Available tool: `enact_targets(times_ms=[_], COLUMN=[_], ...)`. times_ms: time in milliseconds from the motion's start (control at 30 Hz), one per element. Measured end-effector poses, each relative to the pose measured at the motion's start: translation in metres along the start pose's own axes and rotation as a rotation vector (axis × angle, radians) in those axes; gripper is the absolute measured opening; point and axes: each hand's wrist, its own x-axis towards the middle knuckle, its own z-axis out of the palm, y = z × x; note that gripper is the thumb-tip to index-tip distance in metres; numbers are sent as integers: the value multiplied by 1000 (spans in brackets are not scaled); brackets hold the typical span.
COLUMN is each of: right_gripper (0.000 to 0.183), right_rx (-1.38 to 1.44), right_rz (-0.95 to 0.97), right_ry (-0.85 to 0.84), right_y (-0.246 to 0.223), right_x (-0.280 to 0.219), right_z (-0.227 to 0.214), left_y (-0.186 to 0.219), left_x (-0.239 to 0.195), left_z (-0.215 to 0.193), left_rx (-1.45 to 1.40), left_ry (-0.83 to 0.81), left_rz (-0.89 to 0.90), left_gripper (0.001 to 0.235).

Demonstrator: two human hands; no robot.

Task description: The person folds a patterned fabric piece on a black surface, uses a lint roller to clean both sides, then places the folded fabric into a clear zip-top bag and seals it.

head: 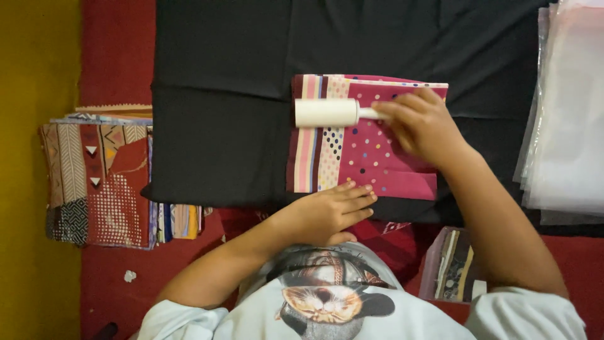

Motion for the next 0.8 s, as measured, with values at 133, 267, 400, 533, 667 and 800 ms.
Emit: enact_targets(times_ms=[133,267,400,533,667,800], right_gripper=[32,31,39,33,25,26], right_rx=[-43,-72,41,203,233,210], right_rz=[15,-4,12,61,133,147], right_ry=[75,78,61,80,-24,-38], right_y=[21,13,-10,-33,-60,-66], right_x=[21,41,31,-21,-59,-71], right_z=[4,-10,-35,-44,-58,-61], left_y=[5,11,10,11,10,5], left_x=[6,15,18,6,4,3], left_z=[-11,-26,-23,-6,0,8], left_rx=[-33,-33,100,51,39,97], left_ry=[-6,-253,-332,-47,109,178], left_rz=[-10,-100,-84,-30,7,24], left_gripper=[64,60,57,61,54,52])
